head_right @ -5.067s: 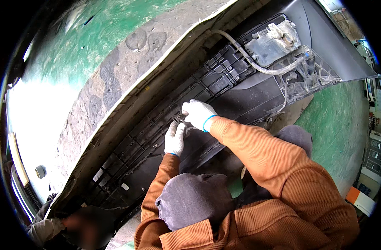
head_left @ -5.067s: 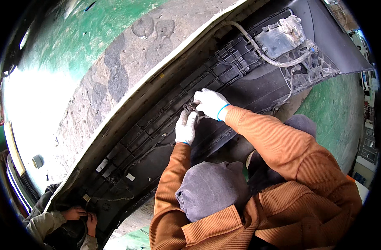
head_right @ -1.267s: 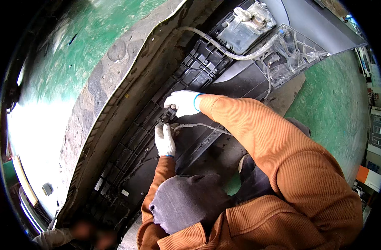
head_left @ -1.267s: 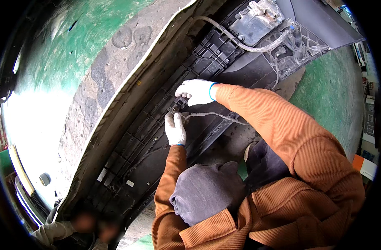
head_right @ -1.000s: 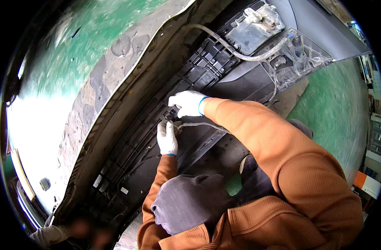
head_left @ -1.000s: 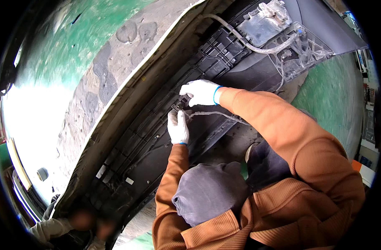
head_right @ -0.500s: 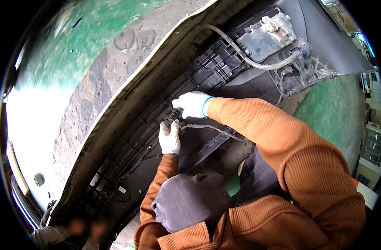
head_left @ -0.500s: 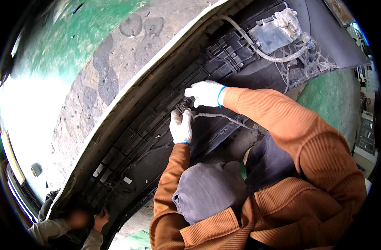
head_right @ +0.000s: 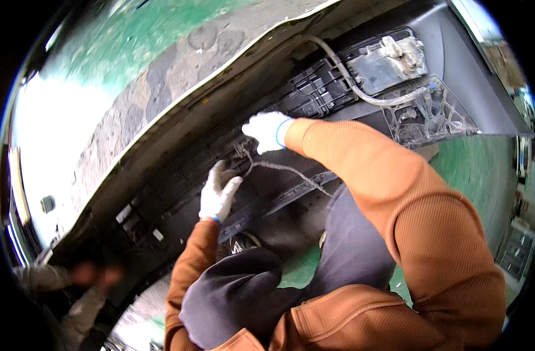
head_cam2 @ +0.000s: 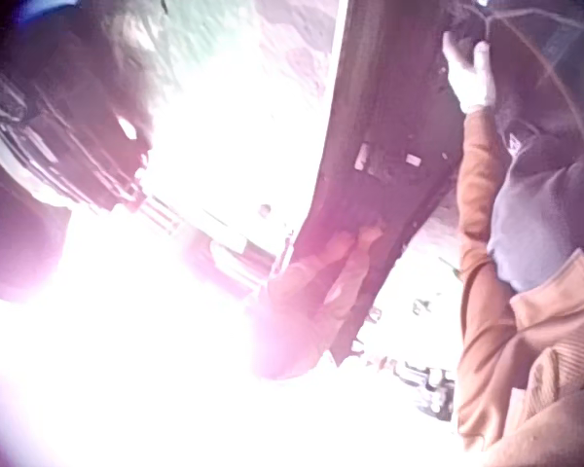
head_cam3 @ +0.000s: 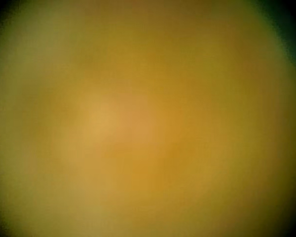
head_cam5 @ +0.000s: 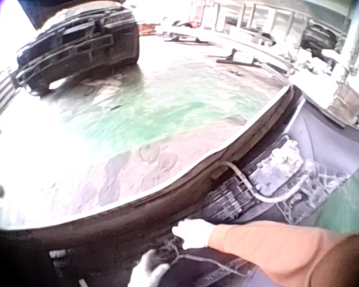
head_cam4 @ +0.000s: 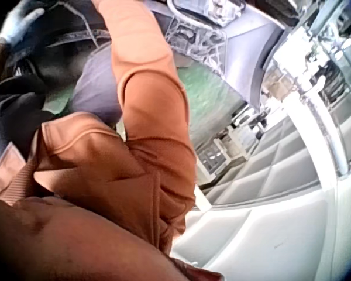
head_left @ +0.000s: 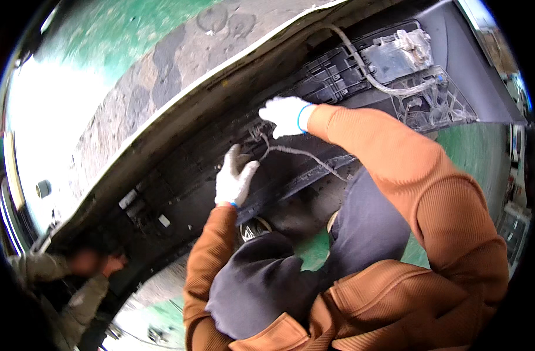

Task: The person works on the rear bumper of a car, removing a small black component and its attached wiring from the bumper's interior. They then reposition the bumper and continue to manipulate the wiring harness and internal components.

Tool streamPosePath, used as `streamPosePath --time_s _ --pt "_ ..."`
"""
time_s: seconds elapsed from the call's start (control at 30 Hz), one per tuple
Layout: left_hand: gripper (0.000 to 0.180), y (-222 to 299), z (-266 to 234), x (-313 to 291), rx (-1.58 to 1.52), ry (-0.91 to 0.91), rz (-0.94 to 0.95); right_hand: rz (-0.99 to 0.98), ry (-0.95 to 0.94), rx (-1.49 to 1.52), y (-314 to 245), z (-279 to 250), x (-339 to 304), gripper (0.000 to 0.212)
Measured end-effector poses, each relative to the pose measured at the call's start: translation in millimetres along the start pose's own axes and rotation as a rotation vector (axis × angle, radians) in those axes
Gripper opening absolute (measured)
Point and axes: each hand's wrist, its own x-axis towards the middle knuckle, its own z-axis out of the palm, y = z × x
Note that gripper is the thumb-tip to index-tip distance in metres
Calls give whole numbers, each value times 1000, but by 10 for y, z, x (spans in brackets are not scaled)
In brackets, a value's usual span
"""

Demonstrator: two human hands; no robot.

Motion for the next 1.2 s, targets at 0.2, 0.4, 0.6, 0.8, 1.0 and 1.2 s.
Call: streamPosePath --time_s 0.2,0.4,0.6,0.8,1.0,1.2 --pt "55 426 -1003 -1033 264 23 -111 -274 69 -135 -67 -92 169 64" --pt "56 630 -1139 -1312 450 12 -192 -236 20 -150 -164 24 242 57" --pt "62 243 -306 -732 108 180 -180 -96 26 -186 -259 61 224 46" --pt "59 47 385 -511 -242 241 -125 -71 118 -125 -244 203 118 50" --pt "56 71 428 -266 -271 266 -88 -220 176 -2 -42 221 74 59" --pt "50 -7 463 170 -81 249 -36 -141 118 34 4 235 104 58"
